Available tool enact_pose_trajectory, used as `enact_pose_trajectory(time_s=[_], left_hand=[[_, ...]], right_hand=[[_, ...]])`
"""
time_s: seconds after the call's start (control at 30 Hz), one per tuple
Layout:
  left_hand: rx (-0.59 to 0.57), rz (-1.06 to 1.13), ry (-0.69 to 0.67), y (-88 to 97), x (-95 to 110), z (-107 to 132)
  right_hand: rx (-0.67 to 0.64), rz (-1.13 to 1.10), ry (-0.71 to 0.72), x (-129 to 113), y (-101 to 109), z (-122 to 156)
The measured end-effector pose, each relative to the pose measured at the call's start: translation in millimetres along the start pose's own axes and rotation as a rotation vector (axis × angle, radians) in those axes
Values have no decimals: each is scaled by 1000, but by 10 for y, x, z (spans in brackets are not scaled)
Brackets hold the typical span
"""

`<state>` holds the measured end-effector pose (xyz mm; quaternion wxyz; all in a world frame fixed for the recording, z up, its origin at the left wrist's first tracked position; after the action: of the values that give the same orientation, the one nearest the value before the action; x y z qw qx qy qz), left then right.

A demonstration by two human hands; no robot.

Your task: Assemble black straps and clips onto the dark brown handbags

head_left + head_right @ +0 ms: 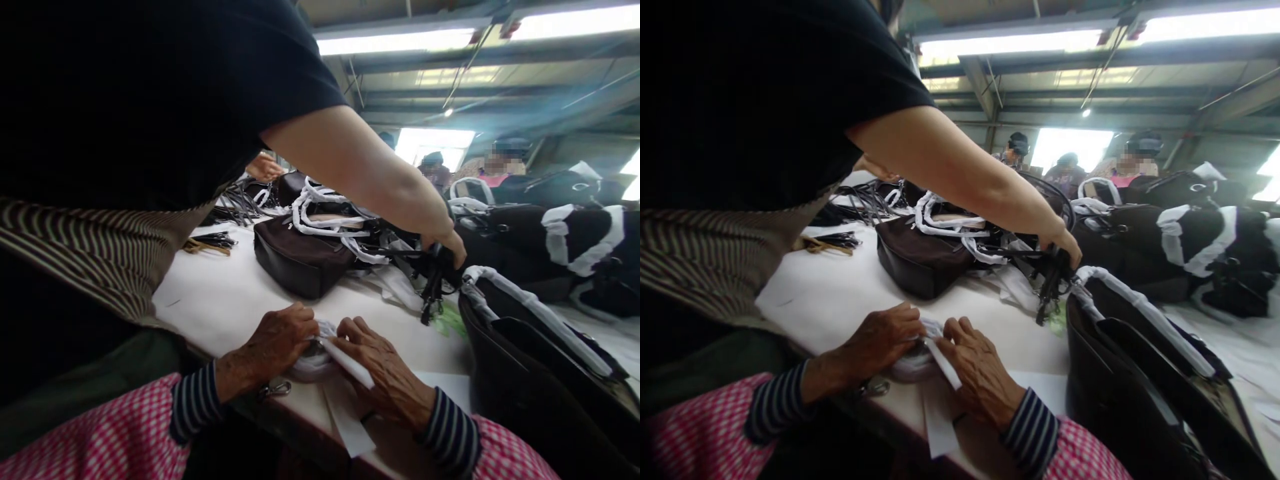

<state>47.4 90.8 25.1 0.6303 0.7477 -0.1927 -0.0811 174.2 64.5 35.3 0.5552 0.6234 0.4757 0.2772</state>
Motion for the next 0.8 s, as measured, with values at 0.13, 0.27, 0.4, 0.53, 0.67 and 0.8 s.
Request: enact_pose_trajectory(time_s=[0.13,0.27,0.4,0.53,0.67,0.8], left_hand=[[59,98,-85,48,-54,67],[30,136,-163,117,-93,57],[-3,118,-174,144,-72,-24],[-8,110,-223,45,-76,-63],[-8,119,-287,-61,-90,-60],[7,128,-330,-48,-62,-32]], right_hand=[[-94,81,58,-58,-24,-110],[-109,98,57,-73,-33,-174],[-128,125,27,-44,-14,-220],[-180,183,8,-7,-27,-258],[-190,191,9,35,-22,-256],[-64,26,15,78,65,-271]])
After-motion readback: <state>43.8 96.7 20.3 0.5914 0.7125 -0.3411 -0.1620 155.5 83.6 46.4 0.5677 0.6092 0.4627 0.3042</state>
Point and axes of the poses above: each hand's wrist, its own z-axis away from the middle knuckle, its own y-axis out of the back of the hand, x = y × z, the point moved 8 cm from there along -z, towards the middle knuckle, and after that the axes turned 14 degrees about y, right-handed, at the moved point
